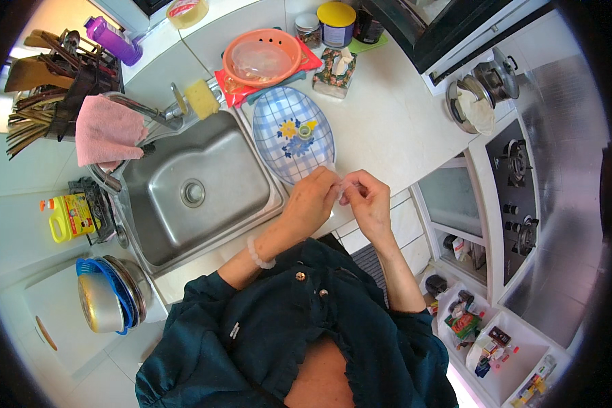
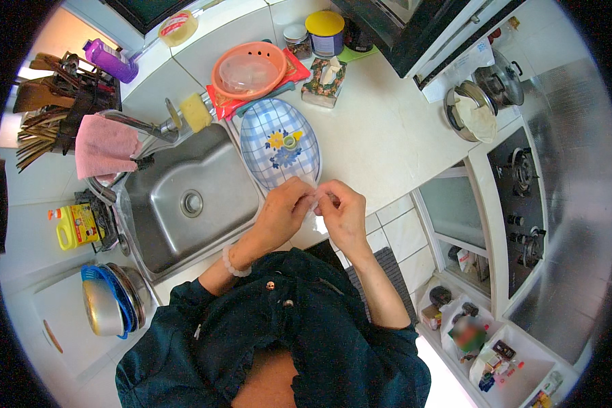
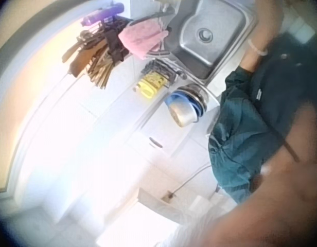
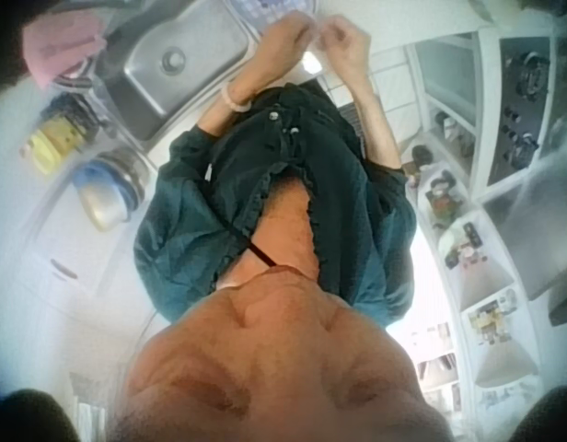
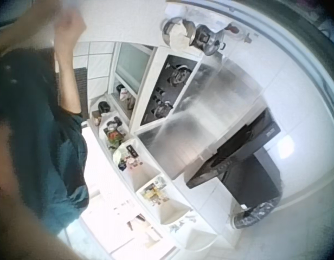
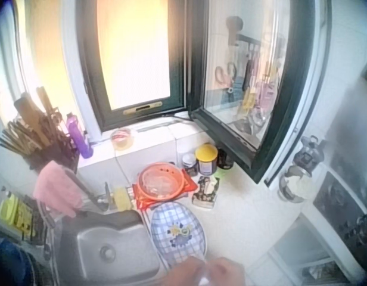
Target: The person takes a new aerator or filter component from a plastic bag and installs it onto a kitchen faucet by hand.
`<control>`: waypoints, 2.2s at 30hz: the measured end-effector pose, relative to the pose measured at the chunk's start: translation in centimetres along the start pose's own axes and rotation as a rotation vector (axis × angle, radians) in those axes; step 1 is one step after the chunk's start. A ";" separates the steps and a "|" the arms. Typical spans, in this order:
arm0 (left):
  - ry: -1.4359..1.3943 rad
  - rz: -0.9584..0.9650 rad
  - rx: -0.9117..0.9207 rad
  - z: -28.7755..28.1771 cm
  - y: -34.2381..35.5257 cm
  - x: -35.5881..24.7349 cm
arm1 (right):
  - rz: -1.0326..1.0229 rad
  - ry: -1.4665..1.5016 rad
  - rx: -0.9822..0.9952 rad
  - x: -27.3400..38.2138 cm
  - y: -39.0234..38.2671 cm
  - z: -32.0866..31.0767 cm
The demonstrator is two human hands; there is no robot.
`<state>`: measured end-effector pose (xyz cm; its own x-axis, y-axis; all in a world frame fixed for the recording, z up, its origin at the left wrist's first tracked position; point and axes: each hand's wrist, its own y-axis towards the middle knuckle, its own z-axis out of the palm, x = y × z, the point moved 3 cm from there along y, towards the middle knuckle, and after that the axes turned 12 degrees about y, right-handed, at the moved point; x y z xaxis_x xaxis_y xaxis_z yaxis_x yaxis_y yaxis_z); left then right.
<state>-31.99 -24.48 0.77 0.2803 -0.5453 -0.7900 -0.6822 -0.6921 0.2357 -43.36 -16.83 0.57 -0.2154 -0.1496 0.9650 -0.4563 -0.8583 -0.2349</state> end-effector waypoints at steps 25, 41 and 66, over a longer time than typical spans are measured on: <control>-0.464 -0.512 0.038 -0.1 -0.9 1.4 | -0.096 -0.125 0.054 -0.1 0.4 -1.6; -0.326 -0.228 -0.003 -0.7 0.4 3.0 | -0.122 0.060 -0.169 0.5 0.1 -2.9; -0.152 -0.149 0.139 0.9 0.0 2.7 | -0.434 -0.648 0.153 5.3 0.1 -2.1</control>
<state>-31.86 -25.47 -1.87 0.2870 -0.3574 -0.8888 -0.7302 -0.6821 0.0385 -46.39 -16.68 5.37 0.5213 -0.0016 0.8534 -0.2501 -0.9564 0.1510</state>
